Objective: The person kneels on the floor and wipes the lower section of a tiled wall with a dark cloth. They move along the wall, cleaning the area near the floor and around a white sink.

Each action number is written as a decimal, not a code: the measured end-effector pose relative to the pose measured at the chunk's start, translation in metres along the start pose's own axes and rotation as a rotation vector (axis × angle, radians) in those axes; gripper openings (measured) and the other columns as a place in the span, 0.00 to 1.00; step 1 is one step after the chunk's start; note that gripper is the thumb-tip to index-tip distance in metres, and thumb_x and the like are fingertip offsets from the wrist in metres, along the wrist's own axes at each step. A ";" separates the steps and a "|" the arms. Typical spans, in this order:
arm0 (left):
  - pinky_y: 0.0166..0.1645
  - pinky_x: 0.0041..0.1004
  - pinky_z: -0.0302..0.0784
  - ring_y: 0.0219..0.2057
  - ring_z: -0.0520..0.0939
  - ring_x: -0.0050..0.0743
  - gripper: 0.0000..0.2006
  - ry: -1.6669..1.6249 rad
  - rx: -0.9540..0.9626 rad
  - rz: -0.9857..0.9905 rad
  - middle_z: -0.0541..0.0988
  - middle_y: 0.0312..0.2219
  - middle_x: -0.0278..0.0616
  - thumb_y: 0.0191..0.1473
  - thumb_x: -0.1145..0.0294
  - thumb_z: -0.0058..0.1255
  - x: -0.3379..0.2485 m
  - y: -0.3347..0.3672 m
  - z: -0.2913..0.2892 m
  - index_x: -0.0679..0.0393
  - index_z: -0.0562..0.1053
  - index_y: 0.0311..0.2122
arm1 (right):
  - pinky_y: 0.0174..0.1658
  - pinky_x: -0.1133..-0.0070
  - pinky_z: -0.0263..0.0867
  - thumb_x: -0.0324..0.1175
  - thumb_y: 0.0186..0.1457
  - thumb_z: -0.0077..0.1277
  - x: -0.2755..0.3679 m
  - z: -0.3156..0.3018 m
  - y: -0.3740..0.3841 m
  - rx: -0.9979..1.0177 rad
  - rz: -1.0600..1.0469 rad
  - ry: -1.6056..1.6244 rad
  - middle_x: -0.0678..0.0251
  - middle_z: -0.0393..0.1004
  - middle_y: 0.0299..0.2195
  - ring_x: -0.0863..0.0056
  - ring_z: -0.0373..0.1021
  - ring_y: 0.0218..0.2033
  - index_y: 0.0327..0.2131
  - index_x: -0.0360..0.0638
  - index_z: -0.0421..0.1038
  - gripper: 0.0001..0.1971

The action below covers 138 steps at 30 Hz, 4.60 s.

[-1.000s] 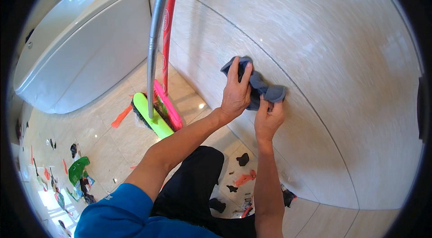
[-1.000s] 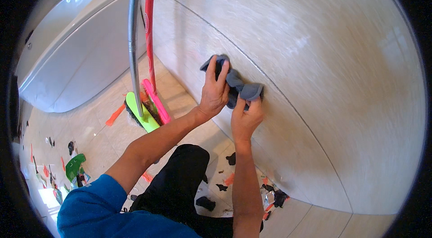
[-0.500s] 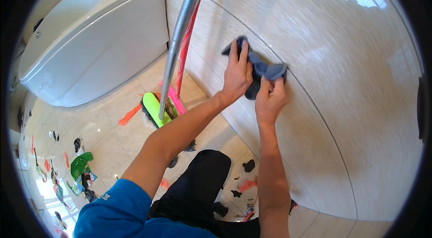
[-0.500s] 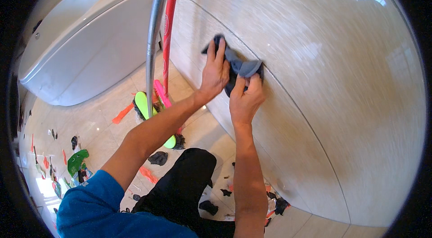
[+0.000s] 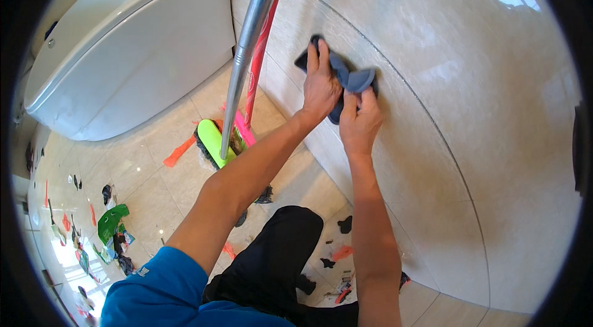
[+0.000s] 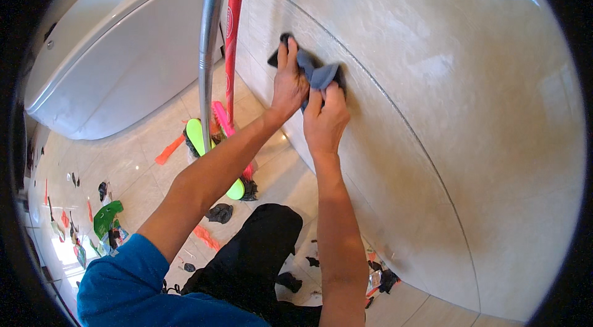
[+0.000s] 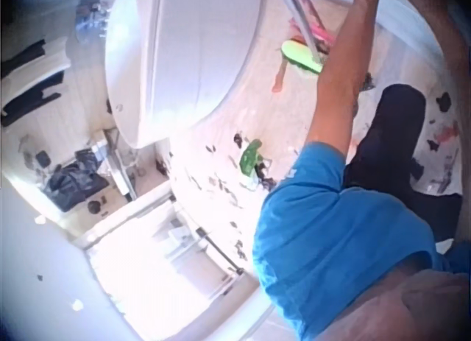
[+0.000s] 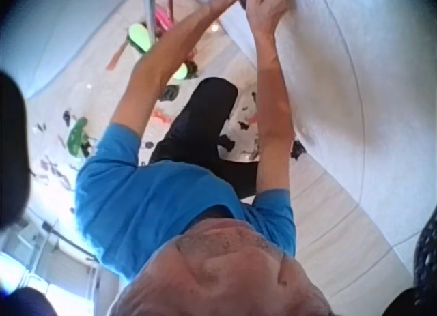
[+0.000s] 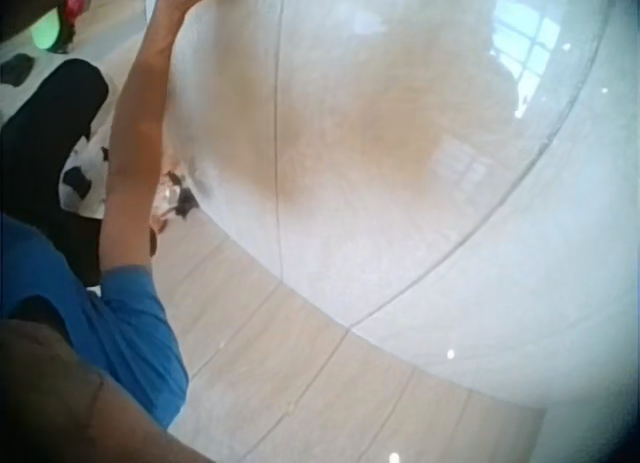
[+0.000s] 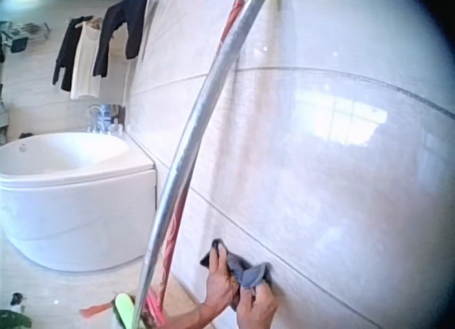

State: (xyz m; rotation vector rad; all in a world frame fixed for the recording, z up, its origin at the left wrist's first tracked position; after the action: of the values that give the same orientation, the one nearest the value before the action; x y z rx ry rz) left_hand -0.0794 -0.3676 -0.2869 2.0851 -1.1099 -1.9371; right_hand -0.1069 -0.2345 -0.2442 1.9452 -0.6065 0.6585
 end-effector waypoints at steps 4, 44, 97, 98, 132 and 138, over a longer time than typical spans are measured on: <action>0.53 0.41 0.68 0.53 0.62 0.76 0.32 0.047 0.028 0.017 0.51 0.58 0.75 0.52 0.79 0.41 0.034 -0.058 0.029 0.67 0.49 0.63 | 0.37 0.64 0.63 0.31 0.55 0.47 -0.052 -0.009 -0.055 0.028 0.116 -0.057 0.49 0.71 0.29 0.48 0.68 0.32 0.35 0.35 0.70 0.09; 0.51 0.45 0.67 0.44 0.69 0.69 0.32 -0.026 0.103 -0.389 0.64 0.46 0.72 0.48 0.77 0.43 0.050 -0.282 0.136 0.78 0.52 0.58 | 0.34 0.75 0.69 0.27 0.52 0.49 -0.193 -0.137 -0.249 -0.153 0.564 -0.131 0.57 0.77 0.31 0.69 0.75 0.32 0.37 0.36 0.71 0.09; 0.41 0.51 0.70 0.35 0.76 0.67 0.12 0.223 0.327 -0.547 0.75 0.29 0.64 0.43 0.77 0.46 -0.053 -0.223 0.123 0.69 0.64 0.36 | 0.47 0.80 0.63 0.24 0.57 0.47 -0.125 -0.192 -0.193 -0.275 0.729 0.302 0.65 0.75 0.38 0.80 0.69 0.39 0.41 0.34 0.70 0.09; 0.42 0.51 0.70 0.36 0.76 0.67 0.13 0.217 0.329 -0.541 0.75 0.29 0.64 0.43 0.77 0.47 -0.065 -0.217 0.120 0.69 0.65 0.36 | 0.47 0.80 0.63 0.24 0.57 0.47 -0.115 -0.197 -0.184 -0.259 0.722 0.289 0.65 0.75 0.39 0.80 0.69 0.40 0.41 0.34 0.69 0.09; 0.37 0.16 0.73 0.34 0.75 0.14 0.24 -0.210 -0.181 -0.414 0.77 0.35 0.36 0.54 0.81 0.48 -0.311 0.109 -0.197 0.68 0.63 0.58 | 0.44 0.83 0.64 0.25 0.58 0.47 0.270 -0.096 0.170 0.048 0.551 0.776 0.67 0.74 0.37 0.83 0.68 0.38 0.43 0.33 0.69 0.10; 0.41 0.23 0.73 0.35 0.76 0.20 0.24 -0.016 -0.261 -0.214 0.79 0.35 0.42 0.53 0.79 0.50 -0.323 0.158 -0.215 0.69 0.65 0.56 | 0.44 0.82 0.63 0.27 0.60 0.44 0.275 -0.069 0.209 0.171 0.528 0.604 0.67 0.72 0.37 0.82 0.67 0.38 0.44 0.33 0.67 0.10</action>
State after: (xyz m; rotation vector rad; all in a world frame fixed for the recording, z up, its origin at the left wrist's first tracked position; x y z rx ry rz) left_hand 0.0645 -0.3920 0.1061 2.1188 -0.6151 -2.0623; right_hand -0.0557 -0.2977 0.0985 1.6054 -0.6885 1.5985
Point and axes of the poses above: each hand's wrist, its own y-axis towards the middle knuckle, its own z-axis out of the palm, x = y × z, the point moved 8 cm from there along y, towards the middle knuckle
